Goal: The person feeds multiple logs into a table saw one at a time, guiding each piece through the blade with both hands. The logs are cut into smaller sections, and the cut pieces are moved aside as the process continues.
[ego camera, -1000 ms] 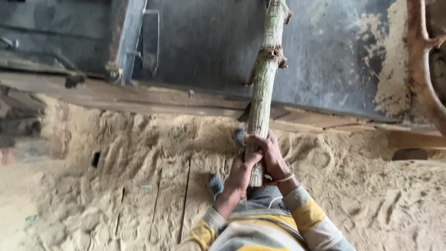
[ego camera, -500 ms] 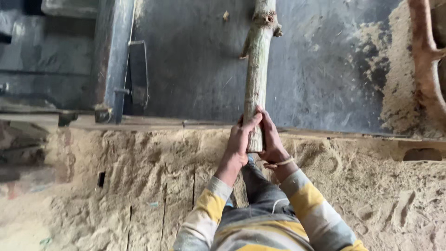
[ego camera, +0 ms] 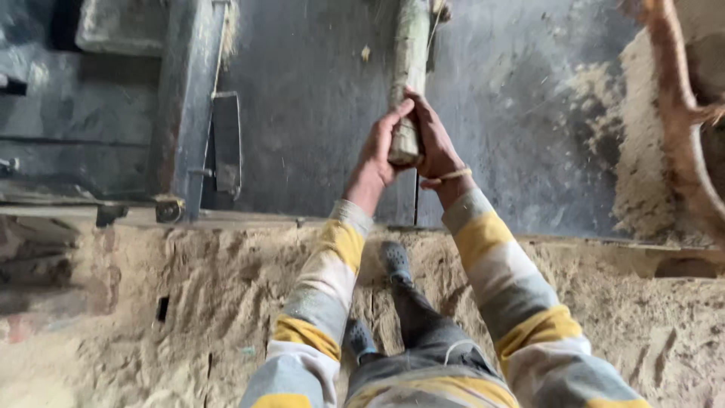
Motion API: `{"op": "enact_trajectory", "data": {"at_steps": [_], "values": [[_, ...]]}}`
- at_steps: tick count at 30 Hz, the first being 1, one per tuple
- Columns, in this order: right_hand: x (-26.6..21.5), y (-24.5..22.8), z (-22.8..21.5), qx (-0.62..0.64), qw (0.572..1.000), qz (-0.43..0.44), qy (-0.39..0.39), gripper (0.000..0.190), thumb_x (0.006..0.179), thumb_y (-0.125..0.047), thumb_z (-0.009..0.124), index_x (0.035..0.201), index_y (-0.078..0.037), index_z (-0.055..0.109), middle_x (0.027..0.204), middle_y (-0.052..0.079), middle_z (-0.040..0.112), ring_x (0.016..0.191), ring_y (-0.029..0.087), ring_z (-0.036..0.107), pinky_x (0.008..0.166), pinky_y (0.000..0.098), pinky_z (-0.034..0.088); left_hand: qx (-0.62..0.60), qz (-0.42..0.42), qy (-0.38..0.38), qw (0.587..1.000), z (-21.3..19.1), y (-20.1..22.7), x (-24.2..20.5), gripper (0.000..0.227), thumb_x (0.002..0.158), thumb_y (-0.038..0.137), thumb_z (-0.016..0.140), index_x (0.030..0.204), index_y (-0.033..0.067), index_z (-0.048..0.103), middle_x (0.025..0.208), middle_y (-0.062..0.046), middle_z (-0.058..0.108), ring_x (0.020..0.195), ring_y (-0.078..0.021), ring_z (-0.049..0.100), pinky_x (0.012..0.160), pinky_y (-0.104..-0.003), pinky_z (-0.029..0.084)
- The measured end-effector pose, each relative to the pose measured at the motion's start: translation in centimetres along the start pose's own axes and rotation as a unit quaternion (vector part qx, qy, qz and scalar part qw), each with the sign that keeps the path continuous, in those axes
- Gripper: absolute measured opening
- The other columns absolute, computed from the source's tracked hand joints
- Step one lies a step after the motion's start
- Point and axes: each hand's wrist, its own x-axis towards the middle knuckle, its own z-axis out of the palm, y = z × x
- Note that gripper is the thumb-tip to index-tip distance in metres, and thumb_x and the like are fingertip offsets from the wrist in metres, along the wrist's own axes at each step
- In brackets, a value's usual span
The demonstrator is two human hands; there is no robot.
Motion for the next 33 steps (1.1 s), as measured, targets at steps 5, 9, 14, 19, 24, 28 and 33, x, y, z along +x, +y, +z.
{"op": "enact_trajectory", "data": {"at_steps": [5, 9, 14, 19, 24, 28, 33], "values": [[-4.4, 0.1, 0.5, -0.227, 0.973, -0.027, -0.013, 0.049, 0.101, -0.046, 0.062, 0.128, -0.006, 0.066, 0.102, 0.001, 0.069, 0.096, 0.013, 0.064, 0.085, 0.0296, 0.055, 0.054, 0.019, 0.049, 0.997, -1.3, -2.4, -3.4, 0.057, 0.093, 0.057, 0.056, 0.128, 0.0127, 0.061, 0.108, -0.005, 0.073, 0.09, -0.0196, 0.073, 0.069, -0.036, 0.065], [-13.3, 4.1, -1.4, -0.375, 0.917, 0.076, 0.11, 0.067, 0.093, -0.05, 0.058, 0.144, -0.009, 0.048, 0.117, 0.004, 0.065, 0.109, 0.019, 0.065, 0.088, 0.0386, 0.056, 0.176, 0.096, 0.059, 0.978, -1.4, -12.8, -12.7, 0.042, 0.097, 0.033, 0.051, 0.125, 0.0027, 0.041, 0.1, -0.018, 0.074, 0.07, -0.018, 0.077, 0.051, -0.026, 0.064], [-25.4, 13.1, -3.0, -0.326, 0.938, 0.079, 0.082, 0.072, 0.08, -0.024, 0.077, 0.139, -0.006, 0.039, 0.118, 0.023, 0.068, 0.106, 0.032, 0.073, 0.086, 0.0446, 0.066, 0.54, 0.249, 0.022, 0.804, -4.8, -24.1, -26.0, 0.077, 0.083, 0.016, 0.08, 0.145, 0.0016, 0.038, 0.13, -0.024, 0.064, 0.101, -0.0346, 0.074, 0.084, -0.04, 0.064], [-36.8, 21.0, -5.8, -0.472, 0.869, -0.058, 0.136, 0.096, 0.084, -0.036, 0.077, 0.161, -0.009, 0.026, 0.143, 0.025, 0.057, 0.123, 0.037, 0.062, 0.097, 0.0525, 0.057, 0.49, 0.203, -0.023, 0.847, -7.8, -31.0, -35.9, 0.115, 0.076, 0.013, 0.088, 0.156, -0.0136, 0.009, 0.148, -0.043, 0.036, 0.126, -0.0549, 0.052, 0.107, -0.047, 0.048], [-42.4, 23.6, -6.0, -0.514, 0.829, -0.023, 0.221, 0.105, 0.081, -0.039, 0.076, 0.164, -0.02, 0.014, 0.157, 0.022, 0.04, 0.127, 0.037, 0.059, 0.092, 0.0551, 0.06, 0.516, 0.144, -0.094, 0.839, -8.8, -32.8, -40.8, 0.103, 0.083, 0.007, 0.08, 0.156, -0.0146, 0.012, 0.143, -0.039, 0.042, 0.125, -0.0529, 0.054, 0.109, -0.048, 0.051], [-40.0, 22.1, -5.2, -0.482, 0.842, 0.002, 0.242, 0.108, 0.077, -0.04, 0.076, 0.163, -0.024, 0.013, 0.151, 0.022, 0.049, 0.113, 0.038, 0.07, 0.084, 0.0536, 0.064, 0.508, 0.173, -0.046, 0.843, -7.2, -31.1, -39.1, 0.087, 0.093, -0.001, 0.067, 0.165, -0.0095, 0.019, 0.142, -0.027, 0.055, 0.116, -0.0402, 0.067, 0.099, -0.039, 0.063], [-32.1, 18.1, -5.1, -0.544, 0.808, -0.052, 0.221, 0.098, 0.085, -0.038, 0.071, 0.163, -0.022, 0.014, 0.149, 0.025, 0.044, 0.11, 0.035, 0.068, 0.081, 0.0512, 0.064, 0.514, 0.208, 0.031, 0.831, -5.8, -26.4, -32.6, 0.089, 0.079, 0.01, 0.086, 0.15, -0.0057, 0.035, 0.152, -0.029, 0.044, 0.109, -0.0406, 0.065, 0.072, -0.037, 0.067]]}}
